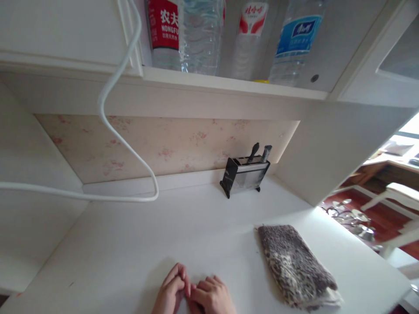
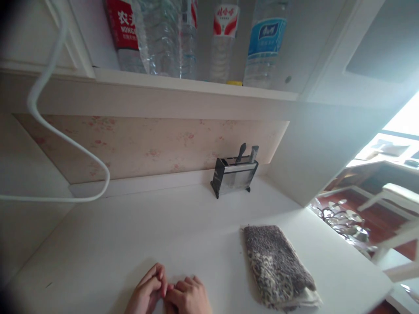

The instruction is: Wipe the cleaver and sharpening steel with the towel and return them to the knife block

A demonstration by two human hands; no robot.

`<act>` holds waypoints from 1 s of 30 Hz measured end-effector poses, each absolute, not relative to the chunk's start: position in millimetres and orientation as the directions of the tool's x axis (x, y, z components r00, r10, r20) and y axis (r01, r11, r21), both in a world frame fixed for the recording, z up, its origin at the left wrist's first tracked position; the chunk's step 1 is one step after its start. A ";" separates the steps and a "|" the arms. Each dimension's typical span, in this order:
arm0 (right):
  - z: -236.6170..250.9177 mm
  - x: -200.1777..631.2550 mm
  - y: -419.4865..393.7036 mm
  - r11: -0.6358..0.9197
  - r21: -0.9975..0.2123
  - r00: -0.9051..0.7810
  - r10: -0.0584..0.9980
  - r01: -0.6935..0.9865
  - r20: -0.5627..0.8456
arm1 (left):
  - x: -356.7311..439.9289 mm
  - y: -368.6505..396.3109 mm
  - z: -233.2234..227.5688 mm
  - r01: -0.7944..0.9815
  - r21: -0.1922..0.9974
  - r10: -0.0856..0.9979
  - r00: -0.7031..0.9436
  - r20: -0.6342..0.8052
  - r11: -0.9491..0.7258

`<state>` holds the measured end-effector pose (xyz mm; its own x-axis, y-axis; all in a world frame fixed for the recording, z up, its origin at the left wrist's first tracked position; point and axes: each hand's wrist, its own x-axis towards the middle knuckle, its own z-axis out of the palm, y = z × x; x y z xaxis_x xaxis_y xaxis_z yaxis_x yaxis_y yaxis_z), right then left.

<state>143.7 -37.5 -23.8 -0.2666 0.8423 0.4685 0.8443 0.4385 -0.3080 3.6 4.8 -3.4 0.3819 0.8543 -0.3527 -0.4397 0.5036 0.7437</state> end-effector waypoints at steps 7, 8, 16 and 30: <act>-24.8 144.8 -37.5 0.459 -0.299 -0.259 0.812 0.837 0.523 | 6.6 4.8 2.2 -0.439 0.749 0.858 0.379 -0.347 0.497; -26.2 145.3 -36.4 0.464 -0.290 -0.262 0.805 0.837 0.532 | 6.3 4.7 3.2 -0.434 0.752 0.857 0.381 -0.346 0.496; -49.4 142.8 -33.0 0.456 -0.341 -0.245 0.823 0.822 0.512 | 6.8 3.4 5.2 -0.497 0.702 0.858 0.350 -0.375 0.510; 169.0 415.4 131.2 -0.168 -0.961 0.697 0.716 0.219 0.034 | 1.8 6.5 1.4 -0.477 0.665 0.818 0.361 -0.448 0.574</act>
<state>415.4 131.2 169.0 0.6973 0.7160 0.0336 0.2191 -0.1683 -0.9611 1.8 6.5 1.4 0.3608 0.8182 -0.4477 -0.4772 0.5744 0.6651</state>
